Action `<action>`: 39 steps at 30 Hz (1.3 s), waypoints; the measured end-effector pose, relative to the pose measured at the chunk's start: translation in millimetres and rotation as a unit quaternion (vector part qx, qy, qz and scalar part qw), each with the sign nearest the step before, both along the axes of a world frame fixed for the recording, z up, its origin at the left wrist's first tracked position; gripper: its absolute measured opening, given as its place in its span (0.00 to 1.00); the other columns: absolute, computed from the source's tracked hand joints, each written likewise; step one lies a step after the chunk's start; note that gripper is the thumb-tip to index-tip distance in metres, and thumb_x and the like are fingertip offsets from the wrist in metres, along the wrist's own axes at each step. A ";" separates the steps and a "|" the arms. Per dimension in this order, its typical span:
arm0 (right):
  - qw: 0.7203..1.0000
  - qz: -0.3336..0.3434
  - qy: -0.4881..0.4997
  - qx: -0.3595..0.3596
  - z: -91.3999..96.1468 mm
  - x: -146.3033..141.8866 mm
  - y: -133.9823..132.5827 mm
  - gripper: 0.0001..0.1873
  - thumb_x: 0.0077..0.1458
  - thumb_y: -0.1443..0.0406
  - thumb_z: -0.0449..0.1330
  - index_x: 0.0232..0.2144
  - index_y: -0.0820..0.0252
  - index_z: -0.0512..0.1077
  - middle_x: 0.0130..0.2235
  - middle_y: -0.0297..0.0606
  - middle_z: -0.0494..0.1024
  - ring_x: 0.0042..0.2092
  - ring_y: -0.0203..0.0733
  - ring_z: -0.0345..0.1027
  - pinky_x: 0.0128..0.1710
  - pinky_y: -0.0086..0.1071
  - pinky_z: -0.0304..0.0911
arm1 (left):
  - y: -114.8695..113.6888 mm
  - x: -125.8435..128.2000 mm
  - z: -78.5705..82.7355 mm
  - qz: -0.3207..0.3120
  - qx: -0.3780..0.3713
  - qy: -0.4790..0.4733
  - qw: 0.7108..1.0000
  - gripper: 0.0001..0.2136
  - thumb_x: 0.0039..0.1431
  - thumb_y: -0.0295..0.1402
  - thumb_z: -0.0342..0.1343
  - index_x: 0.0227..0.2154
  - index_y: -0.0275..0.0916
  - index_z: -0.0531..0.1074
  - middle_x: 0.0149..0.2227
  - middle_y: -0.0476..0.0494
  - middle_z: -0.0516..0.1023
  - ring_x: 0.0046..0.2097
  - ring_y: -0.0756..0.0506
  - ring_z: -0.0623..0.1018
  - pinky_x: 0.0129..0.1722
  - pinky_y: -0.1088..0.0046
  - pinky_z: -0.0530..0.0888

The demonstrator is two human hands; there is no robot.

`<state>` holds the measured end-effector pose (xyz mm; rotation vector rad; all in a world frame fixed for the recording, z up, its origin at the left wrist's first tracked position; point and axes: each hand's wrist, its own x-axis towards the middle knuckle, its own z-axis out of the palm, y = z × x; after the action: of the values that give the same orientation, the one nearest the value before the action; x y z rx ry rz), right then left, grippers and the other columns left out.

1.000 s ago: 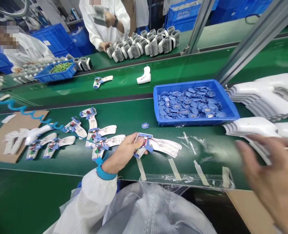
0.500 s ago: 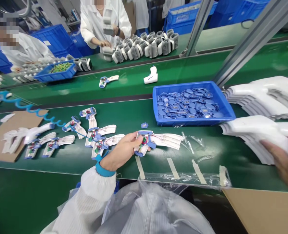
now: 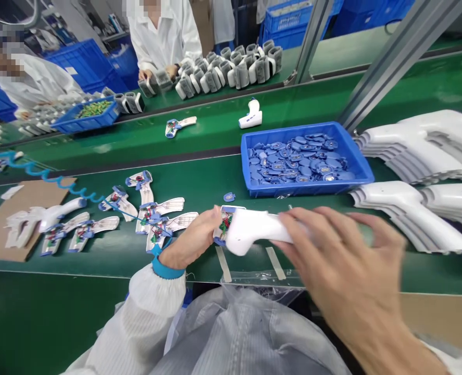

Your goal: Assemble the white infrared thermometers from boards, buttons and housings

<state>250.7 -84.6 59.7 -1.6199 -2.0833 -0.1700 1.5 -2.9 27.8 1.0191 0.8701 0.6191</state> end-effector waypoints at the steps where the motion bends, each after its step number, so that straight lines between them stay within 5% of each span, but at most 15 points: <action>1: 0.998 0.024 -0.049 0.028 -0.9 -13.2 5.7 0.14 0.65 0.62 0.63 0.53 0.52 0.75 0.51 0.42 0.82 0.52 0.59 0.74 0.55 0.54 0.55 | -1.3 -0.3 -0.7 -0.003 0.018 0.013 1.000 0.28 0.61 0.55 0.62 0.49 0.34 0.76 0.47 0.39 0.80 0.45 0.43 0.78 0.43 0.70 0.74; 4: 0.991 0.069 -0.105 0.041 -10.4 -38.4 20.3 0.15 0.69 0.61 0.57 0.54 0.59 0.74 0.50 0.46 0.83 0.49 0.56 0.76 0.53 0.53 0.60 | -5.6 -0.8 -1.5 0.004 0.078 0.074 0.994 0.26 0.57 0.48 0.69 0.52 0.35 0.75 0.45 0.41 0.80 0.43 0.43 0.78 0.41 0.71 0.74; 8: 0.986 0.080 0.042 -0.139 -23.6 -37.6 29.3 0.23 0.69 0.48 0.55 0.51 0.58 0.76 0.42 0.44 0.83 0.37 0.51 0.77 0.37 0.43 0.67 | -11.1 -0.7 0.9 0.000 0.155 0.127 0.980 0.20 0.60 0.44 0.66 0.50 0.36 0.75 0.45 0.43 0.80 0.44 0.42 0.78 0.44 0.70 0.74; 13: 0.888 0.085 0.239 -0.384 -12.7 -21.2 28.9 0.25 0.65 0.45 0.57 0.53 0.54 0.76 0.33 0.35 0.80 0.27 0.40 0.68 0.24 0.33 0.61 | -15.9 -2.8 -0.3 -0.009 0.221 0.165 0.961 0.31 0.54 0.47 0.71 0.56 0.37 0.72 0.51 0.40 0.80 0.50 0.36 0.78 0.50 0.63 0.75; 16: 0.822 0.108 0.319 -0.459 -3.1 -20.0 25.3 0.25 0.69 0.45 0.51 0.53 0.53 0.74 0.27 0.32 0.74 0.26 0.39 0.65 0.24 0.32 0.61 | -21.7 -3.2 -6.9 0.012 0.284 0.190 0.940 0.29 0.58 0.44 0.70 0.58 0.39 0.70 0.54 0.40 0.78 0.54 0.37 0.78 0.55 0.61 0.74; 22: 0.797 0.025 0.368 -0.479 1.5 -32.6 15.2 0.31 0.67 0.39 0.44 0.36 0.52 0.76 0.27 0.35 0.75 0.28 0.40 0.67 0.26 0.32 0.65 | -33.6 -7.3 -23.4 0.030 0.408 0.236 0.882 0.27 0.70 0.43 0.58 0.66 0.41 0.61 0.66 0.36 0.69 0.66 0.39 0.70 0.68 0.59 0.66; 26: 0.819 0.073 0.331 -0.464 -2.7 -28.6 7.4 0.25 0.69 0.44 0.49 0.51 0.49 0.75 0.32 0.34 0.77 0.32 0.41 0.70 0.32 0.33 0.68 | -28.8 -13.3 -19.1 0.021 0.374 0.214 0.902 0.27 0.68 0.46 0.59 0.64 0.40 0.65 0.62 0.36 0.74 0.62 0.38 0.74 0.64 0.60 0.70; 30: 0.869 0.123 0.314 -0.363 -7.0 -30.3 13.2 0.21 0.69 0.49 0.55 0.57 0.48 0.72 0.53 0.38 0.78 0.48 0.45 0.75 0.48 0.36 0.71 | -22.7 -12.0 -1.8 -0.051 0.271 0.233 0.932 0.21 0.59 0.50 0.67 0.47 0.39 0.76 0.39 0.45 0.82 0.38 0.43 0.80 0.38 0.69 0.74; 32: 0.903 0.075 0.328 -0.268 -6.4 -46.7 23.8 0.19 0.67 0.49 0.56 0.50 0.52 0.75 0.50 0.39 0.79 0.47 0.44 0.75 0.44 0.34 0.71 | -22.2 -6.8 5.3 -0.042 0.272 0.255 0.927 0.20 0.56 0.49 0.69 0.40 0.39 0.75 0.33 0.48 0.80 0.32 0.46 0.77 0.31 0.71 0.69; 35: 0.947 -0.012 0.283 -0.148 -5.1 -83.2 43.2 0.24 0.68 0.49 0.55 0.26 0.57 0.70 0.29 0.35 0.75 0.29 0.37 0.67 0.31 0.31 0.62 | -23.6 2.8 9.2 -0.015 0.294 0.248 0.923 0.17 0.56 0.41 0.68 0.44 0.40 0.72 0.38 0.46 0.82 0.35 0.44 0.79 0.32 0.71 0.70; 39: 0.988 -0.003 0.153 -0.004 -12.2 -111.5 60.5 0.29 0.71 0.56 0.53 0.16 0.58 0.59 0.19 0.31 0.63 0.23 0.32 0.55 0.26 0.33 0.49 | -23.8 10.0 5.1 -0.090 0.340 0.300 0.887 0.13 0.57 0.31 0.58 0.46 0.38 0.72 0.37 0.42 0.83 0.33 0.41 0.81 0.31 0.68 0.71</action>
<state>139.2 -24.1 47.5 -1.5476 -1.8465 0.0830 11.5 -26.7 32.8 1.9780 1.1002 0.4512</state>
